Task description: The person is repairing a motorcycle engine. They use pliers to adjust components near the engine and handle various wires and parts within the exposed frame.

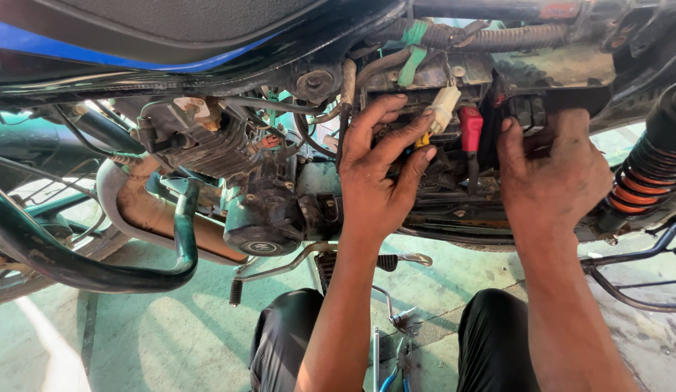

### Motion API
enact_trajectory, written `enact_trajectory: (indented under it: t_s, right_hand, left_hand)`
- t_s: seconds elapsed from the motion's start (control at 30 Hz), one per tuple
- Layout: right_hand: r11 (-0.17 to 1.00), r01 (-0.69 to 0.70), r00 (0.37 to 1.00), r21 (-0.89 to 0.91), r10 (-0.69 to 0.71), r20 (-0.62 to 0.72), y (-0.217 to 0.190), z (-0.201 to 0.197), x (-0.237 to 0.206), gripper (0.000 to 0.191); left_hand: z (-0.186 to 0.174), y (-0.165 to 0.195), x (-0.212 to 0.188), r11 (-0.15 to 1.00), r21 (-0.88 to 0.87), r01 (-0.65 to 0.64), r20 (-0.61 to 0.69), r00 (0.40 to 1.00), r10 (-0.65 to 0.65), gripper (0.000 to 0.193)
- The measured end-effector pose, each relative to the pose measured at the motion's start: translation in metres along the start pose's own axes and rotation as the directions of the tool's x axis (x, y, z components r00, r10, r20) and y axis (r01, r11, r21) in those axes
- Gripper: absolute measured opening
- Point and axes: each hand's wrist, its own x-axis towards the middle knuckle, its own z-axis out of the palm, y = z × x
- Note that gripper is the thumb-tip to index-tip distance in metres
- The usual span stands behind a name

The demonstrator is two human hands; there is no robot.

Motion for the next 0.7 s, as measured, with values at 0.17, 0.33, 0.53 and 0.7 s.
enact_trajectory:
  t_s: [0.17, 0.33, 0.53, 0.7]
  right_hand:
    - [0.989, -0.073, 0.993, 0.126, 0.060, 0.100, 0.013, -0.010, -0.018, 0.030]
    - [0.992, 0.009, 0.998, -0.127, 0.000, 0.070, 0.046, 0.000, -0.101, 0.053]
    - [0.854, 0.010, 0.890, -0.520, 0.229, 0.394, 0.089, 0.050, -0.190, 0.106]
    - [0.822, 0.077, 0.931, -0.564, 0.144, 0.336, 0.099, 0.052, -0.202, 0.100]
  left_hand:
    - [-0.001, 0.002, 0.001, 0.999, 0.031, 0.004, 0.008, 1.000, -0.004, 0.036]
    - [-0.002, 0.001, 0.001, 1.000, 0.023, 0.014, 0.018, 1.000, -0.015, 0.035]
    - [-0.004, -0.005, -0.005, 1.000, 0.019, 0.013, 0.032, 0.999, -0.014, 0.032]
    - [-0.005, -0.003, 0.000, 1.000, 0.006, 0.000, 0.061, 0.998, 0.000, 0.038]
